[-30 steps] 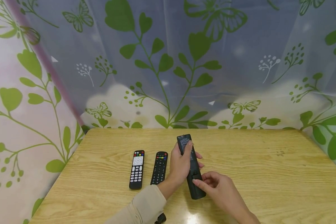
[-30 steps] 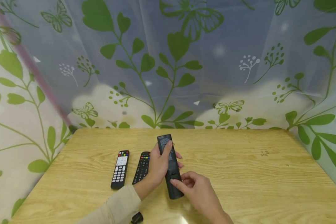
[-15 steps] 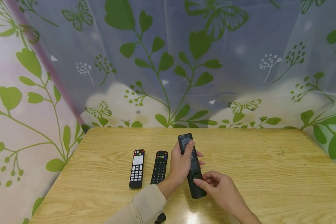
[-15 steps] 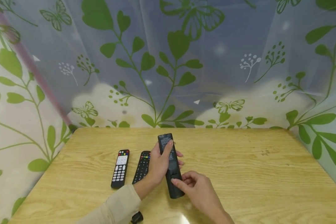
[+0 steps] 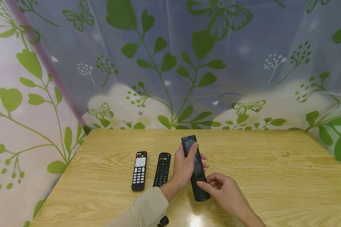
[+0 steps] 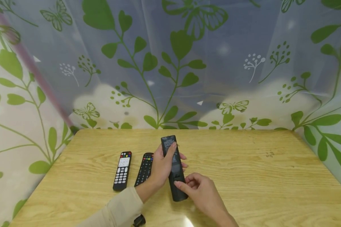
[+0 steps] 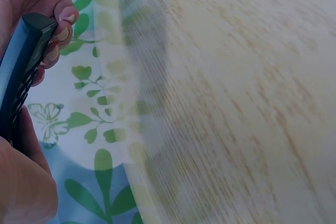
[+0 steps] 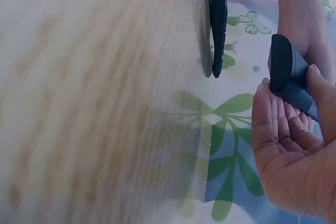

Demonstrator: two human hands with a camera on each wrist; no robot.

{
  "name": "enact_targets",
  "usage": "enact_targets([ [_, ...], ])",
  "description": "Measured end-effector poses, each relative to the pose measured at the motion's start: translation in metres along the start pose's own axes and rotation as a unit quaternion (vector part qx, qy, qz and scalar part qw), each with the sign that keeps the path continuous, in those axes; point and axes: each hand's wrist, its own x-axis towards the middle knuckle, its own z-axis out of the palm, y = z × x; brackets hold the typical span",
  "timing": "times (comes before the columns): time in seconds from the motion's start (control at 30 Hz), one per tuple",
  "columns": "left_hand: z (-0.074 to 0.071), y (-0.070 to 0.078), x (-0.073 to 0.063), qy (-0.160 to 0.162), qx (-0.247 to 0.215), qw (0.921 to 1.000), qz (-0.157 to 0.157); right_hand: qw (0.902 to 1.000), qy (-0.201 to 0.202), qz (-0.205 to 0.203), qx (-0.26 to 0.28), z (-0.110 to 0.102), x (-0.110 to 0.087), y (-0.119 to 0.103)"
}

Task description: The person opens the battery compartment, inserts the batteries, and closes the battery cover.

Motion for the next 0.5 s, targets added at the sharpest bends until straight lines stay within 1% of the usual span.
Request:
enact_targets([
  [0.2,0.0009,-0.0003,-0.0005,0.003,0.0,1.0,-0.008,0.9999,-0.012,-0.01,0.004,-0.0016,0.0011,0.0007],
  [0.33,0.0017,-0.0005,-0.0005,0.007,0.001,0.9999,-0.011,0.9998,-0.019,-0.007,0.005,-0.0026,0.002,0.0006],
  [0.4,0.0017,-0.0006,-0.0005,0.008,0.001,0.9999,-0.01,0.9998,-0.018,-0.006,0.006,-0.0025,0.0019,0.001],
  [0.5,0.0012,-0.0009,-0.0005,0.007,0.0,1.0,-0.007,1.0,-0.006,0.001,-0.002,-0.0013,0.0017,0.0011],
])
